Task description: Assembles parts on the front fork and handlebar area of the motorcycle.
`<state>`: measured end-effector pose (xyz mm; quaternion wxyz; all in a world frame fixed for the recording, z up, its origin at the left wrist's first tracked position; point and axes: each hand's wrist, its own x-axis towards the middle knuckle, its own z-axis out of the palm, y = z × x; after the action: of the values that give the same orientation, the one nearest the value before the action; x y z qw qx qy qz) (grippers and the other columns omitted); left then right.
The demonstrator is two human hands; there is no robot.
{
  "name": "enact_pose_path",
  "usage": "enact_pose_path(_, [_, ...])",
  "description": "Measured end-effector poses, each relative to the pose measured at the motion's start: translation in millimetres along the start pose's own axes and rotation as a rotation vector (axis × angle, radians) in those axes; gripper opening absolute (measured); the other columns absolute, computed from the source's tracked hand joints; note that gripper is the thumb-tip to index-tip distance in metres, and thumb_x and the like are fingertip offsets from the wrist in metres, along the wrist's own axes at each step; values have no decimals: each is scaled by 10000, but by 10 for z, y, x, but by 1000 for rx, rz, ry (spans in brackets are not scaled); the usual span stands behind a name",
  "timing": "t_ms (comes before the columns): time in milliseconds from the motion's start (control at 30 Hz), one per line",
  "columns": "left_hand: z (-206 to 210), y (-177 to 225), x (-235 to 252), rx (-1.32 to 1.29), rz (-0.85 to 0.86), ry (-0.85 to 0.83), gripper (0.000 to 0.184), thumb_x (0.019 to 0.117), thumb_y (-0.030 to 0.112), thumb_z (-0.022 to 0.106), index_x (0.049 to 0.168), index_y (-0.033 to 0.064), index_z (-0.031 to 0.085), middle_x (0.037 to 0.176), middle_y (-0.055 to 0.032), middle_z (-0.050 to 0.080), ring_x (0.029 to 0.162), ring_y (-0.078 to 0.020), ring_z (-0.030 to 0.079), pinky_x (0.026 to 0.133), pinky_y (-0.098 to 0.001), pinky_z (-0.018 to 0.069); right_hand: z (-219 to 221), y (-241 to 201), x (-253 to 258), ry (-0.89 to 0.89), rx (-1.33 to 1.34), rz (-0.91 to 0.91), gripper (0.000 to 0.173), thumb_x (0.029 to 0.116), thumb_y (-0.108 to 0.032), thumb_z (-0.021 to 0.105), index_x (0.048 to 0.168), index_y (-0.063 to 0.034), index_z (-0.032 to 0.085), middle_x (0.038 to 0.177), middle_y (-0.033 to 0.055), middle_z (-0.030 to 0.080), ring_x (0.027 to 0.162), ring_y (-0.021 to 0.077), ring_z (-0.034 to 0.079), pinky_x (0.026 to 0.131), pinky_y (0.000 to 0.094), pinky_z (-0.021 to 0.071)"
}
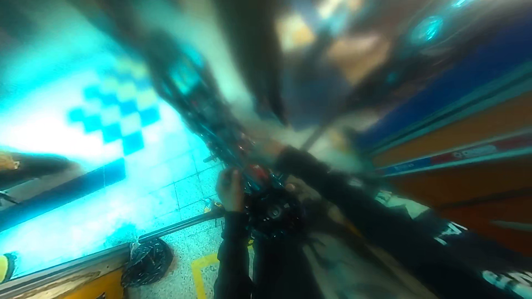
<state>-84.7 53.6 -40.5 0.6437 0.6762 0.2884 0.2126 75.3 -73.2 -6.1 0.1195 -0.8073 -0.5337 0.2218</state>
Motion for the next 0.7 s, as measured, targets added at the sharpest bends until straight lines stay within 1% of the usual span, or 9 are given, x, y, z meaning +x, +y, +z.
enact_pose_path(67, [39, 45, 3, 26, -4, 45, 155, 1010, 123, 608, 1116, 32, 675, 760, -21, 620, 534, -78, 517, 480, -230, 455, -68, 51, 89, -17, 16, -58, 338, 1095, -304, 484, 1355, -194, 669, 1375, 138, 614, 1336, 354, 514, 1175, 542, 319])
enact_pose_path(133, [64, 47, 2, 38, -19, 59, 146, 1009, 106, 608, 1116, 32, 675, 749, -18, 623, 523, -73, 522, 464, -221, 455, -48, 88, 86, -55, 34, -73, 355, 1101, -307, 468, 1384, -192, 649, 1402, 133, 605, 1357, 343, 508, 1180, 541, 311])
enact_pose_path(267, [64, -14, 50, 27, -3, 58, 165, 987, 79, 626, 1135, 27, 679, 717, -37, 635, 490, -90, 527, 435, -234, 452, 71, 114, -12, -6, 11, -23, 343, 1096, -352, 462, 1339, -230, 670, 1289, 137, 658, 1254, 352, 578, 1066, 579, 409])
enact_pose_path(300, [64, -13, 44, 30, -1, 58, 177, 982, 67, 624, 1144, 22, 679, 707, -42, 638, 481, -91, 528, 432, -235, 455, 107, 102, -27, -6, -10, 0, 349, 1098, -370, 448, 1346, -249, 662, 1266, 144, 658, 1225, 359, 585, 1032, 578, 422])
enact_pose_path(400, [64, 6, 45, 7, -25, 38, 186, 985, 56, 615, 1156, 20, 681, 681, -50, 629, 472, -96, 530, 421, -235, 452, 160, 62, -39, -25, -66, 75, 371, 1095, -445, 410, 1343, -302, 647, 1231, 142, 667, 1191, 363, 598, 999, 585, 439])
enact_pose_path(500, [17, -12, 75, -35, -50, -17, 203, 976, 53, 618, 1167, 31, 683, 672, -47, 617, 467, -99, 507, 419, -242, 436, 190, -13, -91, -18, -80, 109, 373, 1095, -451, 405, 1337, -288, 637, 1216, 138, 674, 1182, 371, 605, 998, 610, 438])
enact_pose_path(567, [-4, -20, 95, -47, -62, -55, 219, 961, 48, 612, 1168, 31, 683, 655, -46, 614, 455, -97, 493, 411, -246, 425, 231, -86, -213, 84, -57, 136, 357, 1087, -413, 452, 1332, -263, 665, 1188, 151, 696, 1163, 386, 620, 1016, 620, 437])
enact_pose_path(600, [-14, -23, 93, -48, -68, -71, 220, 960, 48, 608, 1166, 32, 683, 654, -44, 614, 458, -94, 495, 413, -245, 429, 269, -115, -256, 112, -71, 158, 365, 1088, -423, 437, 1336, -275, 660, 1188, 142, 697, 1162, 375, 622, 1026, 614, 439])
enact_pose_path(700, [-37, -26, 89, -58, -69, -87, 216, 945, 39, 602, 1146, 34, 680, 641, -42, 619, 450, -88, 500, 406, -238, 425, 225, -261, -345, 79, -47, 227, 351, 1087, -396, 460, 1341, -255, 655, 1191, 160, 688, 1163, 376, 618, 1036, 595, 421])
